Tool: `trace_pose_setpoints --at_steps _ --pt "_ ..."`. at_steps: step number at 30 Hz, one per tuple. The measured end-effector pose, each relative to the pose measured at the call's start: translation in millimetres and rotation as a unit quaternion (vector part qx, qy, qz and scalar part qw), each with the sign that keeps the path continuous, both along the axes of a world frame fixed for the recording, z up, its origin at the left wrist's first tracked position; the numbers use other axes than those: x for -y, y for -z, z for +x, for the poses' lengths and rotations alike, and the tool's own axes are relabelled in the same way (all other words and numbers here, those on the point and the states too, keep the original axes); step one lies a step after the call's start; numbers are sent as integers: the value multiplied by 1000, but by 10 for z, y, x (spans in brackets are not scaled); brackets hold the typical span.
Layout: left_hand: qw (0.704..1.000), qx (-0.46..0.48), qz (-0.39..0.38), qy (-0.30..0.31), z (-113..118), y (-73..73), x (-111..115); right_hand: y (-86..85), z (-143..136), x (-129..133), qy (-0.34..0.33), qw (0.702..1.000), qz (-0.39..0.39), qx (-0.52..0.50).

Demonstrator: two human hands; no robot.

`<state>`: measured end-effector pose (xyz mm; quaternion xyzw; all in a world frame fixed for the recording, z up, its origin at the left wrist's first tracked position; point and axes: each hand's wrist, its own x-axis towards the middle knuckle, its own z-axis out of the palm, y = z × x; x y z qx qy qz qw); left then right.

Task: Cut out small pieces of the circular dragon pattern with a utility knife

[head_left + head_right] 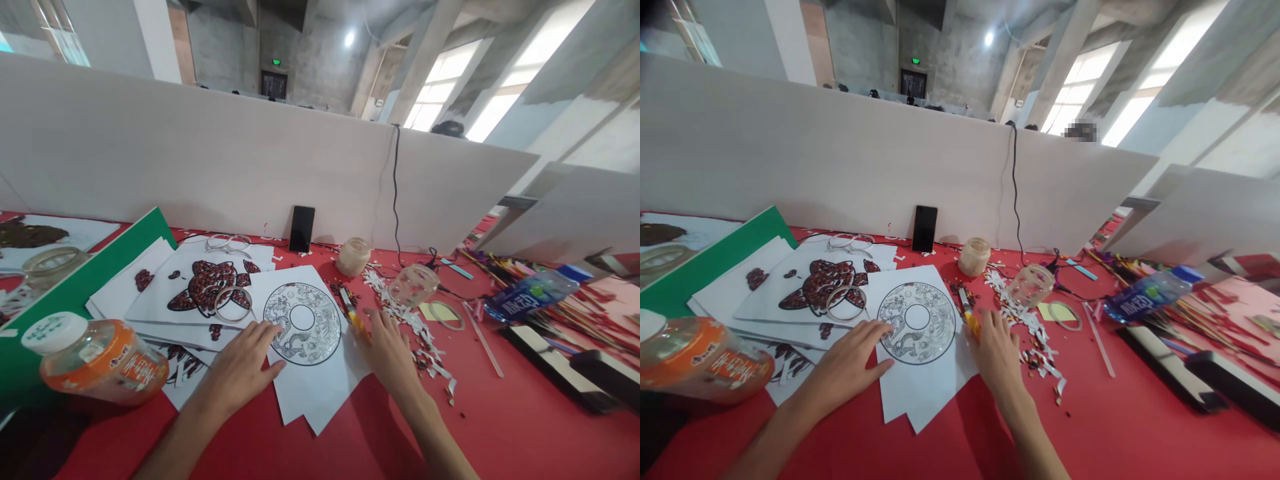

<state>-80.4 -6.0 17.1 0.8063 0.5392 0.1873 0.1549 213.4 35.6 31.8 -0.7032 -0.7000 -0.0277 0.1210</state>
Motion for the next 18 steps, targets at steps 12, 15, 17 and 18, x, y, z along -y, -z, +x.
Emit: trace_pose_setpoints --at_steps 12,15,17,18 --pt "998 -45 22 -39 14 160 -16 -96 63 262 -145 971 -8 -189" --pt "998 -42 21 -36 14 161 -32 -168 -29 479 -231 942 -96 -222" --pt "998 -41 23 -37 18 159 -37 -149 -100 585 -264 930 -132 -219" --pt "998 -41 25 -38 20 159 -37 -127 -130 619 -272 928 -142 -210"
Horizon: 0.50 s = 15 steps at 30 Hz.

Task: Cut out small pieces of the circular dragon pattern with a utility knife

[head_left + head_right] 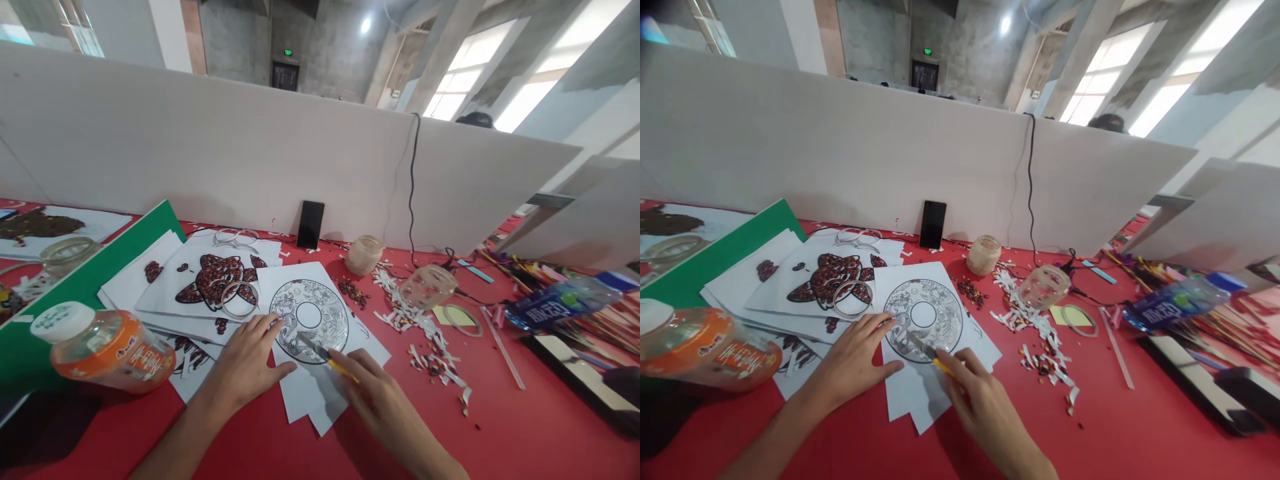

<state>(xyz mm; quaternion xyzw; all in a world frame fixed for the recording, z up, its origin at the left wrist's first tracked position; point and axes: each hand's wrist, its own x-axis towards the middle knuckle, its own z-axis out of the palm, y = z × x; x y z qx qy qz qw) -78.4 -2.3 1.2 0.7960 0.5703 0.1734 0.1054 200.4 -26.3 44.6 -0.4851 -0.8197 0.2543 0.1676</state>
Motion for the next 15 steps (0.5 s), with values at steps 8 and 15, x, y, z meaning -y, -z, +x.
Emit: trace_pose_setpoints --at_steps 8,15 --pt "1000 11 29 5 -9 50 -4 131 -51 8 -36 994 56 84" --pt "999 7 31 9 -9 56 -4 138 -73 14 -35 991 64 115"
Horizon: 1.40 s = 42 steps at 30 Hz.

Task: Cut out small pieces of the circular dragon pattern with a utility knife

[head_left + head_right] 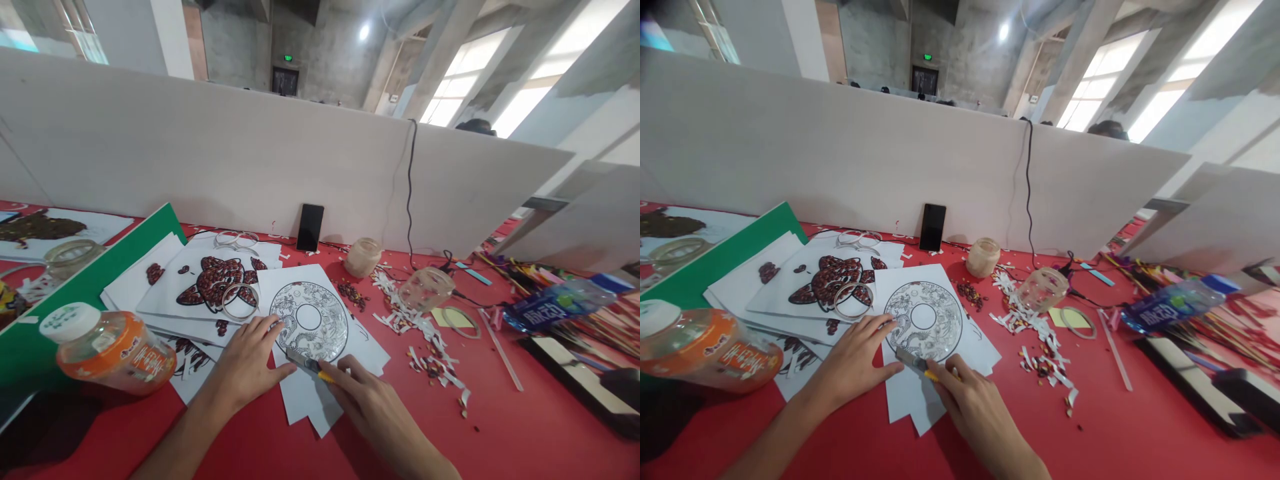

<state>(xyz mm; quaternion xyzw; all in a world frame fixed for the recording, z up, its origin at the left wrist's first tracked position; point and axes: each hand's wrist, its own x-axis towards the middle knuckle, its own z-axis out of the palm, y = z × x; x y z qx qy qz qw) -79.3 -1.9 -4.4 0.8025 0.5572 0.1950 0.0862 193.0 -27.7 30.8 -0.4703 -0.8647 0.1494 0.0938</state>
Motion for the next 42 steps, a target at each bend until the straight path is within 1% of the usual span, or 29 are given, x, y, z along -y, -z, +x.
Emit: trace_pose_setpoints --at_steps 7,16,22,29,35,38,40,42 --pt "1000 5 -13 -4 2 -20 8 14 13 2 7 1000 8 -19" --pt "1000 2 -17 -9 13 -41 3 14 -7 -21 -6 1000 14 4" --pt "1000 -1 -19 -10 14 -51 13 24 -37 -6 -1 999 30 14" --pt "1000 2 -19 -10 16 -37 16 23 -67 -21 23 999 33 19" --pt "1000 -1 -24 -12 17 -50 13 -29 -82 -41 32 999 -22 15" --pt "1000 2 -21 -13 16 -39 12 -66 -78 -73 49 997 -54 -34" --pt "1000 3 -18 -13 15 -28 12 -90 -79 -117 75 991 -80 -75" --pt "1000 5 -16 -12 13 -21 12 -117 -87 -172 99 985 -105 -95"
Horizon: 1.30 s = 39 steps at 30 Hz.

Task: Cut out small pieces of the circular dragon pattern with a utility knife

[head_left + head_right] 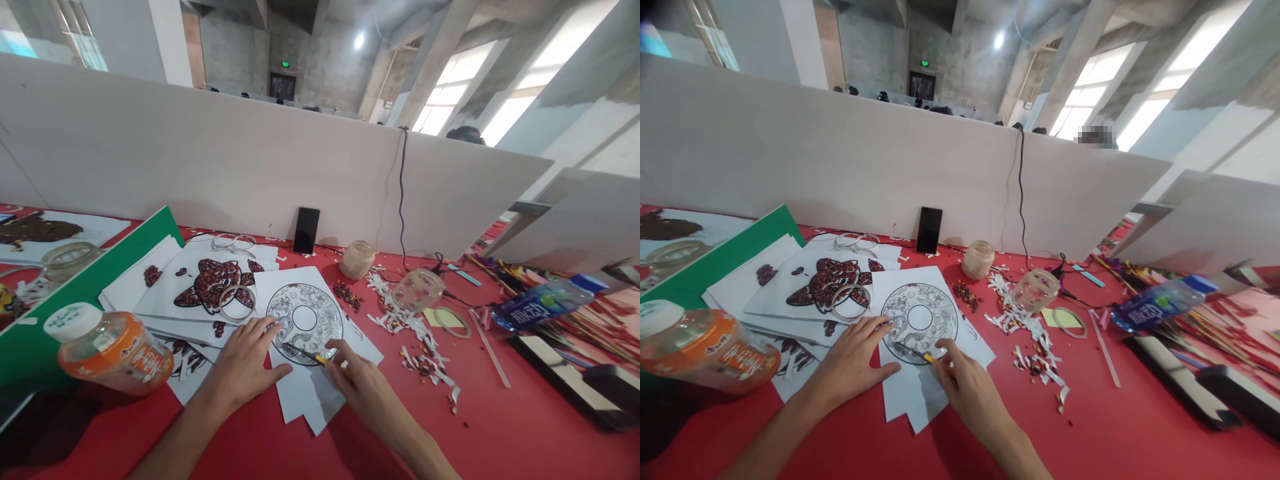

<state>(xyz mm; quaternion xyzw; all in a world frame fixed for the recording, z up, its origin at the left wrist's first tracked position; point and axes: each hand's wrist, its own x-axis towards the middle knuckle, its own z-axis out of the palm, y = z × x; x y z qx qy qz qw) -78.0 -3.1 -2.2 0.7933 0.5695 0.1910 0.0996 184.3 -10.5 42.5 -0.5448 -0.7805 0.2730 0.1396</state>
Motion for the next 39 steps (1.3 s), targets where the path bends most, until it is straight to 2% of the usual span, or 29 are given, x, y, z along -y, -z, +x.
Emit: trace_pose_setpoints --at_steps 5,8,11,15,18,21,25,28,31,35,39 --pt "1000 2 4 2 -7 6 0 -55 -30 -109 11 1000 -24 14" --pt "1000 8 11 5 -10 12 2 -47 -21 -97 -2 1000 -4 17" --pt "1000 19 20 3 -11 9 -3 -3 19 -31 -60 993 79 67" --pt "998 49 34 0 -2 -21 -27 64 96 54 -136 954 210 162" --pt "997 60 40 -8 24 -48 -44 72 128 59 -150 943 240 175" --pt "998 54 36 -26 62 -69 -48 29 55 -16 -131 953 231 149" --pt "997 53 19 -44 101 -89 -48 -69 -289 -230 -103 975 172 100" --pt "997 51 5 -51 112 -99 -54 -120 -606 -409 -131 975 118 136" --pt "997 47 -11 -57 118 -111 -59 -118 -807 -538 -157 969 94 166" --pt "997 42 -14 -61 122 -115 -60 -68 -869 -613 -171 966 85 175" --pt "998 39 -5 -56 113 -93 -62 -55 -854 -632 -157 968 71 181"
